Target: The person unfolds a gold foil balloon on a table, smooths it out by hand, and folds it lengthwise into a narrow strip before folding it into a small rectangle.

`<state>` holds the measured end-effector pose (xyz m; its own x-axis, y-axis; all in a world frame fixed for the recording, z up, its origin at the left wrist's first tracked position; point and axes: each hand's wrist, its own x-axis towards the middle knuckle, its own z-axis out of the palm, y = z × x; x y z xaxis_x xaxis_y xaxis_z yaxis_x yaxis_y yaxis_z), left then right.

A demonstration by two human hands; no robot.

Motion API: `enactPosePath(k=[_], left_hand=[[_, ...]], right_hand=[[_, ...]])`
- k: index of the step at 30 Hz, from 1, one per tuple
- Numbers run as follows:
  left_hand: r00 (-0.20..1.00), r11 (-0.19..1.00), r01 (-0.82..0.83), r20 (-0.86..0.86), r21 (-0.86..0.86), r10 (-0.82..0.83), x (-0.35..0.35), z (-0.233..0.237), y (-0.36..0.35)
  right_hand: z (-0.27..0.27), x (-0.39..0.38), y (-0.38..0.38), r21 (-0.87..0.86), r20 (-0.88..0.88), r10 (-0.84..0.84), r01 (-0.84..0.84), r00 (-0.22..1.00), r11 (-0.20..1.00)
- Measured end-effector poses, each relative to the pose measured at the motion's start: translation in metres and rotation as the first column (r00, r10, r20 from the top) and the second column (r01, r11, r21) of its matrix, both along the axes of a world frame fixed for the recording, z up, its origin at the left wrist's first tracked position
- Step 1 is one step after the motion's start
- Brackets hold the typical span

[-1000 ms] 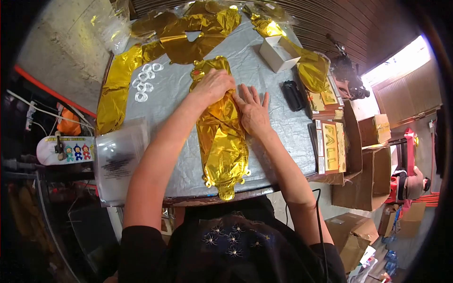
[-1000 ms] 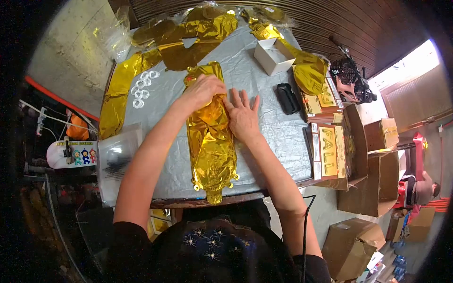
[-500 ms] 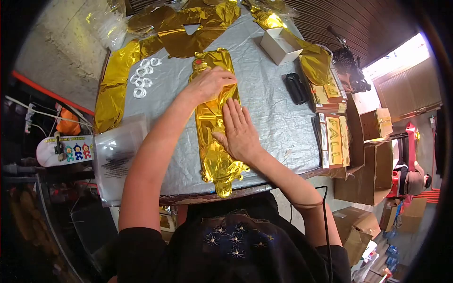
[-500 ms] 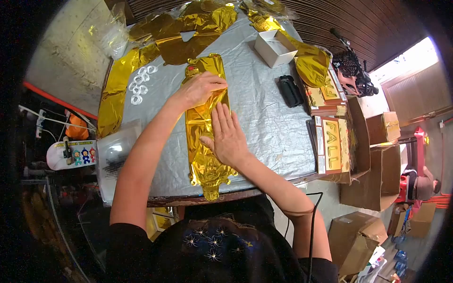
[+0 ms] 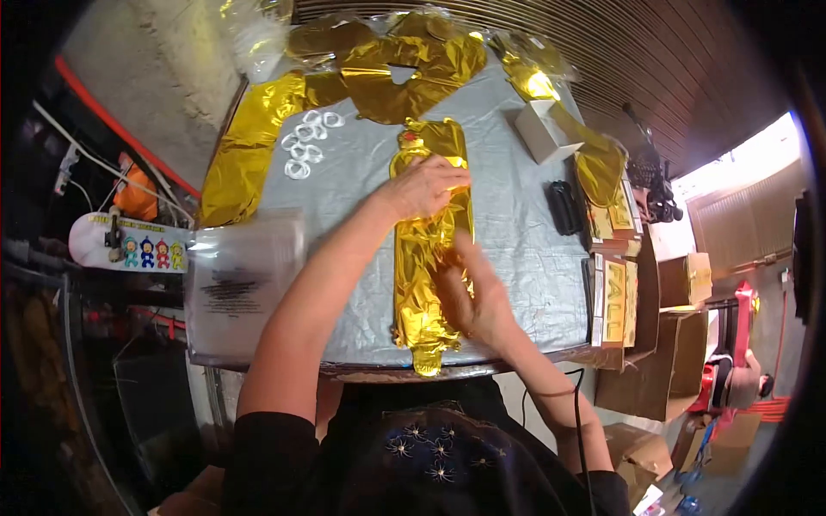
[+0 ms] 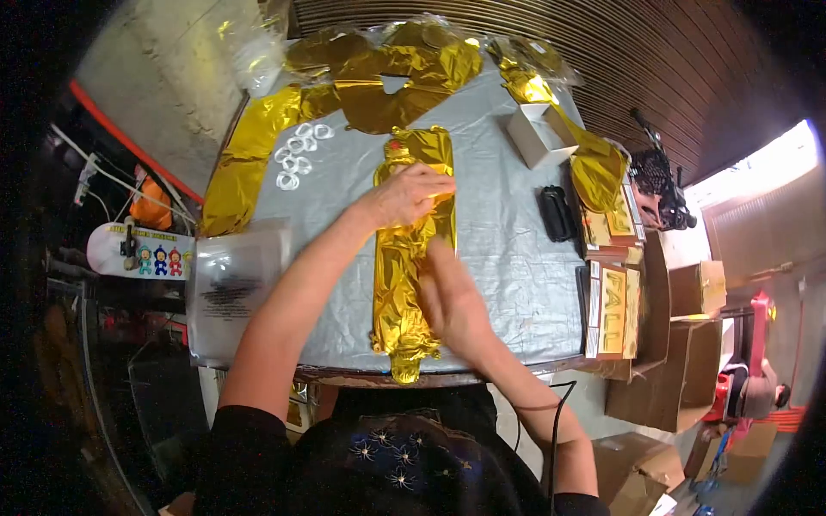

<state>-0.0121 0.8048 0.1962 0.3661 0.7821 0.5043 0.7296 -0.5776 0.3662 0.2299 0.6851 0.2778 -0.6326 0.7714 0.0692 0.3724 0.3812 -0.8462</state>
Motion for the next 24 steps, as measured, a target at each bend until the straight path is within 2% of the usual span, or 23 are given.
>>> enactPosePath(k=[1,2,4,6,8,12,14,15,17,18,20,21,22,24], left_hand=[[1.000,1.000,0.007,0.001,-0.012,-0.007,0.001,-0.001,-0.002],[1.000,0.998,0.000,0.013,-0.057,0.001,0.002,0.005,-0.006],[1.000,0.998,-0.014,-0.004,-0.056,0.013,0.003,0.005,-0.006],[0.999,0.998,-0.036,-0.022,-0.051,0.035,0.003,0.009,-0.004],[0.997,0.998,-0.023,-0.071,-0.056,0.019,0.004,0.011,-0.007],[0.999,0.996,0.006,-0.051,-0.093,-0.010,-0.001,0.014,-0.001],[0.996,0.988,0.071,0.054,-0.136,-0.065,-0.007,0.011,0.009],[0.996,0.988,0.072,0.053,-0.134,-0.066,-0.010,0.010,0.014],[0.970,0.940,0.110,0.242,-0.324,-0.030,-0.015,0.025,0.017],[0.926,0.952,0.012,0.362,-0.306,0.105,-0.014,0.030,0.015],[0.826,0.951,-0.118,0.504,-0.286,0.254,-0.034,0.040,0.020],[0.796,0.947,-0.240,0.515,-0.212,0.317,-0.050,0.035,0.026],[0.801,0.947,-0.239,0.508,-0.217,0.318,-0.061,0.040,0.018],[0.777,0.735,-0.485,0.152,-0.473,0.611,-0.081,0.060,0.002]], right_hand=[[-0.011,-0.011,0.017,0.150,-0.126,-0.130,0.148,0.983,0.977],[-0.016,-0.023,0.034,0.149,-0.126,-0.130,0.148,0.983,0.978],[-0.026,-0.043,0.059,0.351,-0.244,-0.242,0.318,0.939,0.881],[-0.056,-0.058,0.071,0.383,-0.242,-0.254,0.333,0.936,0.862],[-0.066,-0.067,0.070,0.448,-0.211,-0.276,0.343,0.938,0.825],[-0.067,-0.068,0.063,0.456,-0.182,-0.271,0.325,0.945,0.829],[-0.067,-0.068,0.063,0.476,-0.155,-0.247,0.291,0.957,0.830],[-0.067,-0.069,0.063,0.474,-0.161,-0.254,0.301,0.954,0.828],[-0.065,-0.069,0.063,0.483,-0.159,-0.256,0.301,0.954,0.823],[-0.065,-0.069,0.063,0.489,-0.154,-0.258,0.301,0.954,0.819],[-0.065,-0.070,0.065,0.479,-0.178,-0.261,0.316,0.949,0.819],[-0.066,-0.070,0.064,0.467,-0.197,-0.263,0.326,0.945,0.822],[-0.067,-0.070,0.064,0.460,-0.201,-0.267,0.331,0.943,0.824],[-0.067,-0.069,0.066,0.462,-0.182,-0.261,0.317,0.948,0.829]])
